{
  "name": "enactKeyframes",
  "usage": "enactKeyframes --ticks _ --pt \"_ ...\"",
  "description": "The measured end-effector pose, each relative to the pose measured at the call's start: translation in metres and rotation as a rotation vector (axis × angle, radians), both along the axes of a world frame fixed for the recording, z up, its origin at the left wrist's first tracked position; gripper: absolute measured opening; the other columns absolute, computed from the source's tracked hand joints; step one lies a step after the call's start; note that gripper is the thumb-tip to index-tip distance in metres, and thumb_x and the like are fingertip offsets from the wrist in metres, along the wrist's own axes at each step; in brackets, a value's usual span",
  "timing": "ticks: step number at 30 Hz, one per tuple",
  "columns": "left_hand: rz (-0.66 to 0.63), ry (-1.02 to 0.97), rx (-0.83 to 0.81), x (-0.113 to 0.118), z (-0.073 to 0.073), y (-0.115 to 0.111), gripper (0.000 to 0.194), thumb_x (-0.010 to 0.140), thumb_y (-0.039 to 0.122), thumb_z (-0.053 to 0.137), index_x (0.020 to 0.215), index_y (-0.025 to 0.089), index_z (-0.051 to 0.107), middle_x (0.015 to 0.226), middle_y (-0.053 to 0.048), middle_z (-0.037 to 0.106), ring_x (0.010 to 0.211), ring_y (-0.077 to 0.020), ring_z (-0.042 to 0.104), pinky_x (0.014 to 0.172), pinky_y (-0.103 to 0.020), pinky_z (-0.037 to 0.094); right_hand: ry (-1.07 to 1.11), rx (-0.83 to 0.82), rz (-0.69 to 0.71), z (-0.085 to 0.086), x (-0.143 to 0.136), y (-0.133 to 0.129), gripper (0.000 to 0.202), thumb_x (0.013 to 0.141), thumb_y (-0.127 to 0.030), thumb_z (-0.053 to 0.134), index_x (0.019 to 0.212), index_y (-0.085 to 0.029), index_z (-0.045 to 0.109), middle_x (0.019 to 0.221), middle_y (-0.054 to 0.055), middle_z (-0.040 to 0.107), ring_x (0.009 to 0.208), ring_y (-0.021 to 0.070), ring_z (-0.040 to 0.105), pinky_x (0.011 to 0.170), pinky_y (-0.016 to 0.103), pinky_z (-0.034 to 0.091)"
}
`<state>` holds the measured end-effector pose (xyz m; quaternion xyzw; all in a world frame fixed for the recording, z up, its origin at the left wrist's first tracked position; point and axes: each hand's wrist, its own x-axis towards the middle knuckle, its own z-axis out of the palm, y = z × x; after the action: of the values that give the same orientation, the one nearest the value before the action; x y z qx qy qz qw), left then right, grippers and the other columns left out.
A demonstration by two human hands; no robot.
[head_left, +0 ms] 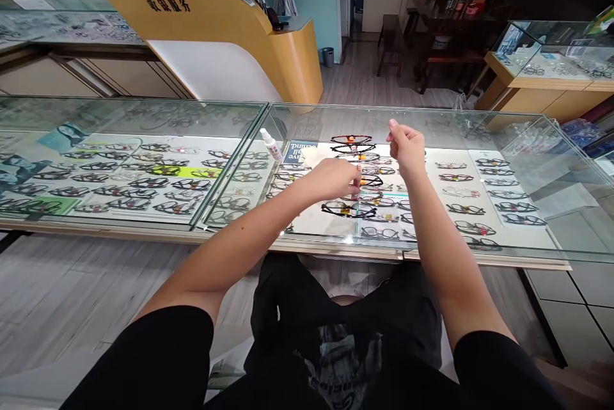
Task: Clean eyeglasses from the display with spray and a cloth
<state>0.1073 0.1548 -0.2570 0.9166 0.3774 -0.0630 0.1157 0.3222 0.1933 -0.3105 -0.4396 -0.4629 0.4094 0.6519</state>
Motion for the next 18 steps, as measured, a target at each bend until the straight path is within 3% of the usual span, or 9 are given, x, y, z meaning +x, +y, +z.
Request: enactKeyframes --ticks 5,9,14,18 --pt "-0.007 -0.202 -0.146 -0.013 0.025 0.006 0.026 0.093 0.043 0.069 0.095 0.024 0.086 0.087 -0.002 0.078 0.075 -0.0162 0.062 0.065 -0.030 0.033 0.031 0.031 -0.039 0.005 0.003 -0.002 0.063 0.079 -0.078 0.082 0.062 -0.025 0.051 0.047 -0.011 0.026 0.043 0.0067 0.016 0.045 0.030 0.014" --pt "0.104 -0.525 -0.309 -0.027 0.037 0.017 0.032 0.086 0.049 0.076 0.091 0.019 0.085 0.066 0.001 0.061 0.058 -0.0112 0.043 0.059 -0.029 0.026 0.018 0.010 -0.053 0.006 0.002 -0.003 0.066 0.075 -0.080 0.083 0.061 -0.026 0.048 0.047 -0.011 0.026 0.044 0.0073 0.015 0.045 0.030 0.013" --pt "0.346 -1.070 -0.425 -0.033 0.016 0.038 0.036 0.078 0.053 0.085 0.085 0.017 0.082 0.066 0.000 0.057 0.058 -0.0092 0.037 0.056 -0.028 0.023 -0.034 -0.034 0.043 0.007 -0.007 -0.009 0.069 0.073 -0.085 0.080 0.059 -0.025 0.049 0.048 -0.010 0.026 0.047 0.0084 0.017 0.049 0.030 0.012" --pt "0.444 -1.326 -0.552 -0.032 -0.011 0.051 0.041 0.073 0.056 0.090 0.084 0.018 0.080 0.064 0.003 0.050 0.055 -0.0067 0.030 0.054 -0.025 0.020 -0.146 -0.057 0.162 0.007 -0.018 -0.017 0.063 0.072 -0.082 0.082 0.068 -0.024 0.060 0.051 -0.010 0.028 0.051 0.0094 0.019 0.052 0.029 0.015"
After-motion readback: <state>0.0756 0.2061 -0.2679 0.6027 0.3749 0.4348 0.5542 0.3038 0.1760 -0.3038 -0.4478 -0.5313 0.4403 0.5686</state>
